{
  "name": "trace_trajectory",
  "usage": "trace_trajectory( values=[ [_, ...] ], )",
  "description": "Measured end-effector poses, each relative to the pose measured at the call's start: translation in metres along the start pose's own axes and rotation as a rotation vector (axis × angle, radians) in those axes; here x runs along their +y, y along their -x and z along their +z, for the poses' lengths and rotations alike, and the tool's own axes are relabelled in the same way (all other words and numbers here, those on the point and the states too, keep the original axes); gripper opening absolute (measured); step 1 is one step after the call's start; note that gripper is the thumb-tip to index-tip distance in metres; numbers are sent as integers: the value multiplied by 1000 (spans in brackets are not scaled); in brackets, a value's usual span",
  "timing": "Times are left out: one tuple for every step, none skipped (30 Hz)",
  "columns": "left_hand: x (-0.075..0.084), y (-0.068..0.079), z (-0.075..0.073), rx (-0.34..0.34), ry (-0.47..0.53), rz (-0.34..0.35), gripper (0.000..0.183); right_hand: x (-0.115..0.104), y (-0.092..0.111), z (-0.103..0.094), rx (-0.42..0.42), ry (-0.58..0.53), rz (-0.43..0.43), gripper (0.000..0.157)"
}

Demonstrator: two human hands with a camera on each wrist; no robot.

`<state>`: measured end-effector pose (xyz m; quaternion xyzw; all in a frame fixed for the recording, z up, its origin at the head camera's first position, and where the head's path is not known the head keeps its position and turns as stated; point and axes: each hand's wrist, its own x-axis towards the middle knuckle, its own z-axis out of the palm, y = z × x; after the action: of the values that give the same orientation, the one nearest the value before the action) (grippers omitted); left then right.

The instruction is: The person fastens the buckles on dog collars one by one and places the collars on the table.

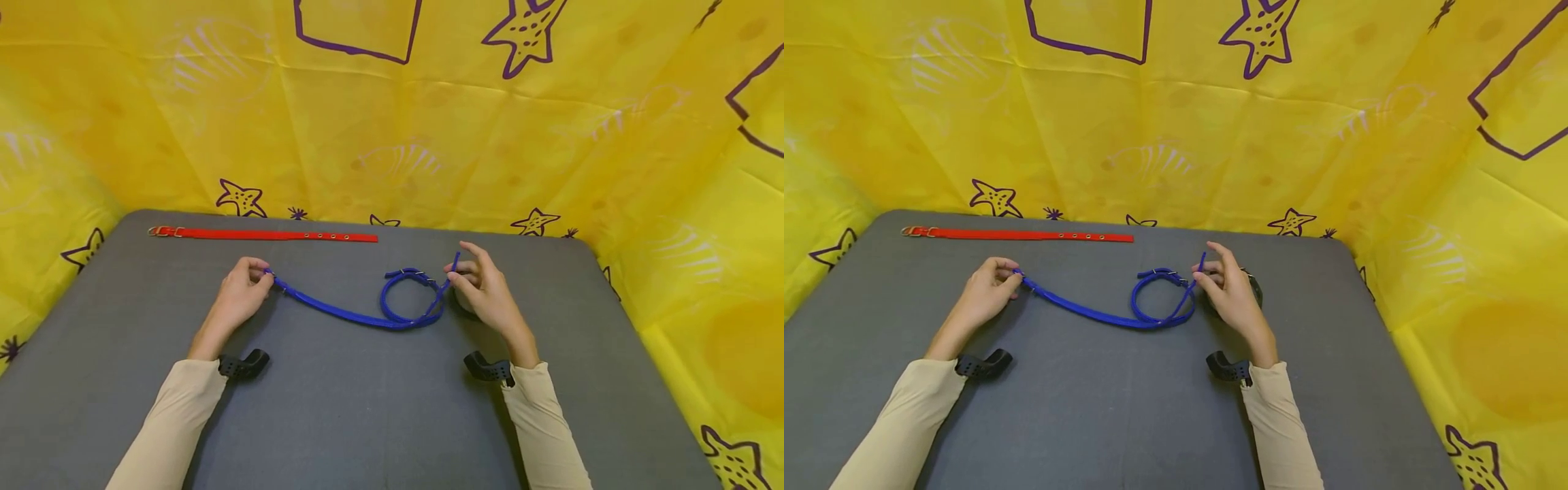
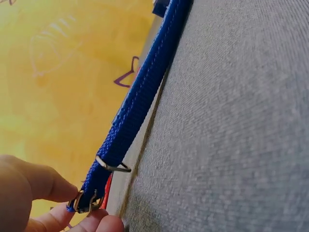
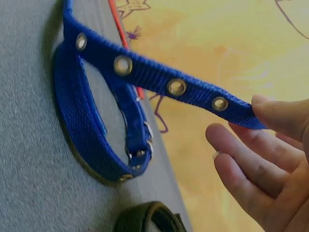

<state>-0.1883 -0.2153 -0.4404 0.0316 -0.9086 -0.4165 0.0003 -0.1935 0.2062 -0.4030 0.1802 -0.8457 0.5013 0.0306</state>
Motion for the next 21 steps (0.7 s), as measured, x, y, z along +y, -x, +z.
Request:
trace_trajectory(
  values=[
    [1,0,0,-5,6,-3,36,-1,0,2,-7,-5,8,55],
    [1,0,1,-8,6,-5,36,-2,-1,3,-13,-9,15,54],
    [2,1,1,-8,5,-4,36,-3,-1,5,-19,-16,23,52],
    [2,1,2,-7,7,-2,35,-4,-1,6,-26,-23,32,50],
    [3,1,2,-4,8,3,35,-5,-2,7,-33,-31,35,49],
    [4,1,2,-1,13,8,35,-6,-2,8,-41,-38,36,47],
    [4,1,3,1,20,15,34,-6,-2,8,-49,-46,40,46],
    [5,0,4,0,30,22,34,-7,-2,8,-55,-59,42,45],
    [6,0,5,0,39,28,34,-8,-2,8,-60,-74,45,43],
    [7,0,5,-1,46,36,34,-10,-2,8,-67,-89,46,42],
    [7,0,5,-3,50,42,35,-10,-2,8,-71,-102,44,41],
    [8,1,5,-11,55,44,36,-12,-2,8,-76,-111,44,41],
    [8,1,5,-17,53,49,37,-13,-2,8,-79,-118,46,40],
    [8,1,6,-26,52,51,38,-14,-1,8,-82,-121,44,39],
    [8,1,6,-34,52,55,38,-15,-1,8,-87,-122,45,39],
    [8,2,7,-42,52,58,38,-15,-1,8,-91,-122,45,39],
    [8,2,7,-49,53,59,38,-16,0,8,-92,-123,47,39],
    [8,3,8,-56,56,58,39,-16,0,8,-93,-125,49,39],
    [7,3,8,-60,63,58,39,-17,0,9,-95,-131,51,40],
    [7,3,8,-64,77,59,39,-17,0,10,-98,-137,52,40],
    [7,3,9,-65,91,60,39,-17,0,11,-101,-145,53,40]
  ],
)
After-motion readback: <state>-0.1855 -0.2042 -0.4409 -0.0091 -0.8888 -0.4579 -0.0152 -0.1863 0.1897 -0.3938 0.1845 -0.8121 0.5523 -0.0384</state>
